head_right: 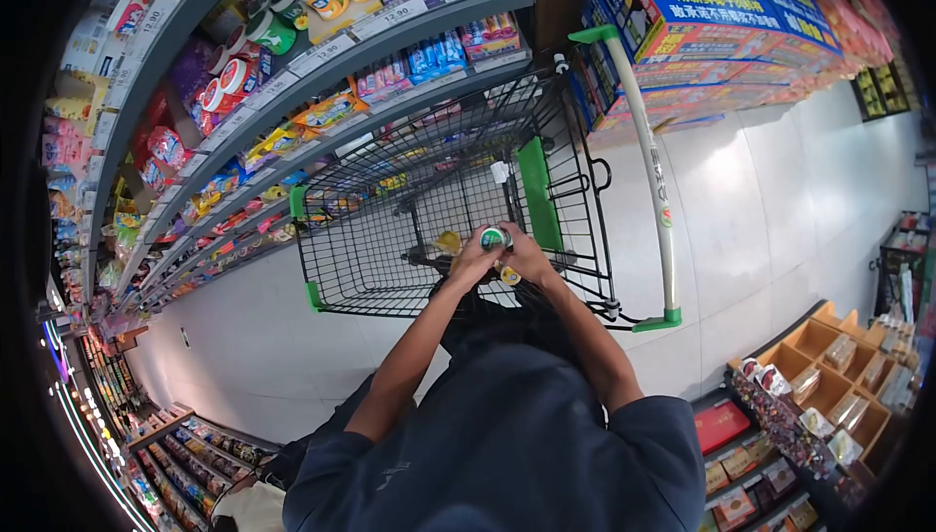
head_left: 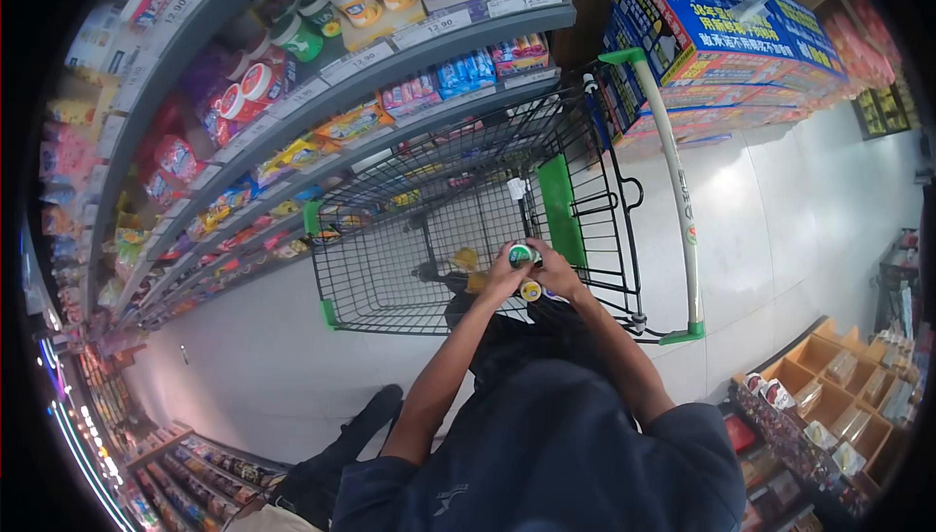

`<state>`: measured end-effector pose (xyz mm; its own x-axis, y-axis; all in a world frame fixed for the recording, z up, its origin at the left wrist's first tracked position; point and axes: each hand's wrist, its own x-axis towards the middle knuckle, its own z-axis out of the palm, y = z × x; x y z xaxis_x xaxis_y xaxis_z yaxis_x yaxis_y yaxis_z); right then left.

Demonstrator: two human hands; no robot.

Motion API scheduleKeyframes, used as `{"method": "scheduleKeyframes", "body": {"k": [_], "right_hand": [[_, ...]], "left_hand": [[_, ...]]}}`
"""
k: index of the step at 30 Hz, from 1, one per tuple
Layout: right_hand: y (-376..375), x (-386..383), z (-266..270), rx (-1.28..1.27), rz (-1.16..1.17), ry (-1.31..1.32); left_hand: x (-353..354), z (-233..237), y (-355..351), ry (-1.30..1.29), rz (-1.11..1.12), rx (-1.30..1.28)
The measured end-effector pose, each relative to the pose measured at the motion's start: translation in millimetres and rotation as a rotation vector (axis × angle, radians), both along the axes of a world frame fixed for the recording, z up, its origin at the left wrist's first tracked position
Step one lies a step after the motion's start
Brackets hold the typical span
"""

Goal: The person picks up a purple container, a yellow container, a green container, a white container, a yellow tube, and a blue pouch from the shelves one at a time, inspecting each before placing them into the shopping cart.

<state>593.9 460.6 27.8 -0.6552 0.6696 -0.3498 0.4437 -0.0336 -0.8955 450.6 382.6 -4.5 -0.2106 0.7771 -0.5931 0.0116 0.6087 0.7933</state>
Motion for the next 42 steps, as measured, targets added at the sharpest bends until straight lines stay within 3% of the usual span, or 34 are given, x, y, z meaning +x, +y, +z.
{"method": "scheduleKeyframes", "body": {"k": [1,2,6,7,9,11,15,18,20,23,25,27,29,33,35,36,37,39,42], "right_hand": [[-3,1,-19,0.036,0.03,-0.007],[-9,3,-30,0.015,0.02,-0.016],[-25,12,-76,-0.016,0.062,-0.284],[-27,11,-66,-0.07,0.028,-0.412],[-27,21,-44,-0.174,0.053,-0.416],[-44,42,-37,0.035,0.039,-0.347],[-58,60,3,0.079,0.259,-0.479],[-68,56,42,0.185,0.317,-0.446],[-70,60,46,0.289,0.315,-0.328],[-68,64,44,0.284,0.318,-0.36],[-68,64,41,0.329,0.307,-0.347],[-67,62,44,0.315,0.309,-0.335],[-66,61,50,0.3,0.301,-0.338],[-65,59,64,0.339,0.366,-0.331],[-64,60,68,0.352,0.415,-0.296],[-62,58,75,0.344,0.426,-0.279],[-60,57,82,0.352,0.441,-0.254],[-56,54,90,0.288,0.502,-0.282],[-57,59,76,0.322,0.539,-0.205]], "left_hand": [[1,-17,1,0.158,-0.119,0.024],[5,2,7,0.188,-0.102,-0.063],[11,-59,0,0.399,-0.28,-0.067],[12,-68,5,0.381,-0.276,-0.057],[16,-88,9,0.425,-0.348,-0.195],[15,-117,7,0.396,-0.365,-0.12],[23,-156,0,0.485,-0.324,0.019],[34,-242,-18,0.443,-0.346,0.291],[31,-222,-13,0.393,-0.388,0.26],[25,-202,-10,0.353,-0.473,0.161],[25,-208,-13,0.306,-0.473,0.064],[30,-239,-21,0.33,-0.449,0.093],[30,-234,-23,0.343,-0.432,0.185],[22,-190,-14,0.366,-0.469,0.019],[14,-161,-16,0.186,-0.352,0.027],[8,-126,-13,0.209,-0.365,0.005],[7,-128,-17,0.219,-0.333,-0.111],[-4,-123,-37,0.228,-0.318,0.117],[-30,-44,-67,0.176,-0.242,0.146]]}}
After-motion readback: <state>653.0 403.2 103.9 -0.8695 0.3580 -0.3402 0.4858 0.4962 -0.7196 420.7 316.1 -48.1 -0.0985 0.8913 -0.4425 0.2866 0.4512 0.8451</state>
